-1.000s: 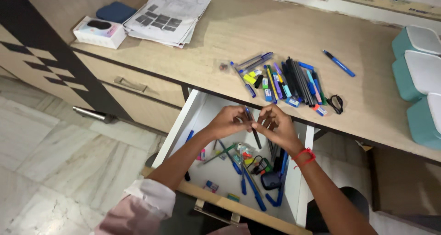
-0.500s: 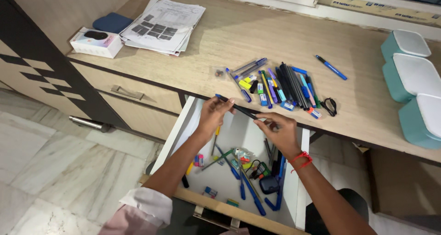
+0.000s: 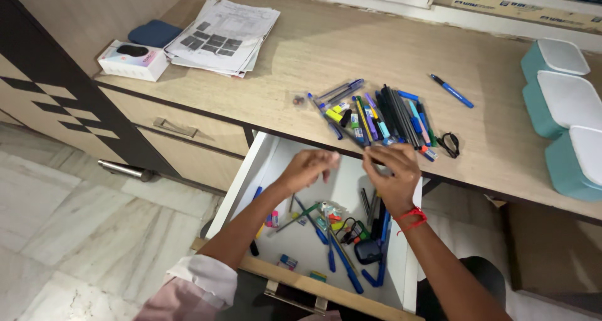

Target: The person opens a desk drawer and removes several items, including a mouse box, a blue pouch, and multiple books and papers, placing them on the desk. They then pick up pens, highlighters, and small stationery items from the drawer and place them on the desk surface.

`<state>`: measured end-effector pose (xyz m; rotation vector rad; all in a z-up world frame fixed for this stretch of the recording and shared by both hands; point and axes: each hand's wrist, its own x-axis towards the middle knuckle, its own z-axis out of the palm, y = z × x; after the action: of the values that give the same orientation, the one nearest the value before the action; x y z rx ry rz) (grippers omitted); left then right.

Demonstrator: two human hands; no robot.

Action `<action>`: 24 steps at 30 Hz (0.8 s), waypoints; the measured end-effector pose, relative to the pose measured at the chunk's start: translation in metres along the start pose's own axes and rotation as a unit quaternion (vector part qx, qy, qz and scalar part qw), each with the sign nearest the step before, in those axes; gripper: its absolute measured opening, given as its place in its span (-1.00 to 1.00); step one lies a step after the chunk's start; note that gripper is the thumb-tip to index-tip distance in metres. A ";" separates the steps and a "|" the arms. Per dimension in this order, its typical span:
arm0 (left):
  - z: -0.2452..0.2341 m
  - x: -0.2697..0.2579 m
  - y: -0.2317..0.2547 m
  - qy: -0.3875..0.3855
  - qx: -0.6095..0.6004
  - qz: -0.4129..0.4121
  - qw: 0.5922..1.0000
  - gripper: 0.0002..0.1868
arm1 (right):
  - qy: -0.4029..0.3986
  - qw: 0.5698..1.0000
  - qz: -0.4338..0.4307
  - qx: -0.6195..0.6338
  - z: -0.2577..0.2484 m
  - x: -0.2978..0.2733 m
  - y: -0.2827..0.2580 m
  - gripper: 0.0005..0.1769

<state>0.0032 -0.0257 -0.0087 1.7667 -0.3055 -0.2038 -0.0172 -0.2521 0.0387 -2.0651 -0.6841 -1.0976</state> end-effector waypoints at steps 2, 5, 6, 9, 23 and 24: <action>0.003 -0.006 0.002 -0.050 0.173 0.049 0.983 -0.48 | 0.038 0.998 0.028 -0.033 0.000 -0.001 0.005 -0.78; -0.001 -0.018 0.006 -0.121 0.396 0.111 0.903 -0.48 | 0.089 0.992 0.065 -0.066 0.006 0.000 0.014 -0.78; -0.001 -0.018 0.008 -0.134 0.393 0.097 0.905 -0.48 | 0.097 0.991 0.064 -0.072 0.008 0.001 0.018 -0.79; 0.000 -0.023 0.011 -0.136 0.390 0.086 0.907 -0.47 | 0.099 0.988 0.077 -0.088 0.009 -0.003 0.021 -0.80; 0.002 -0.019 0.018 -0.145 0.396 0.060 0.905 -0.55 | 0.044 0.988 0.045 -0.140 0.010 -0.002 0.026 -0.81; 0.002 -0.019 0.017 -0.144 0.393 0.068 0.905 -0.56 | 0.047 0.988 0.042 -0.144 0.010 -0.001 0.024 -0.81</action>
<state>-0.0170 -0.0246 0.0070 2.5040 -0.8095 -0.2637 0.0043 -0.2597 0.0261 -2.2428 -0.4067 -1.2970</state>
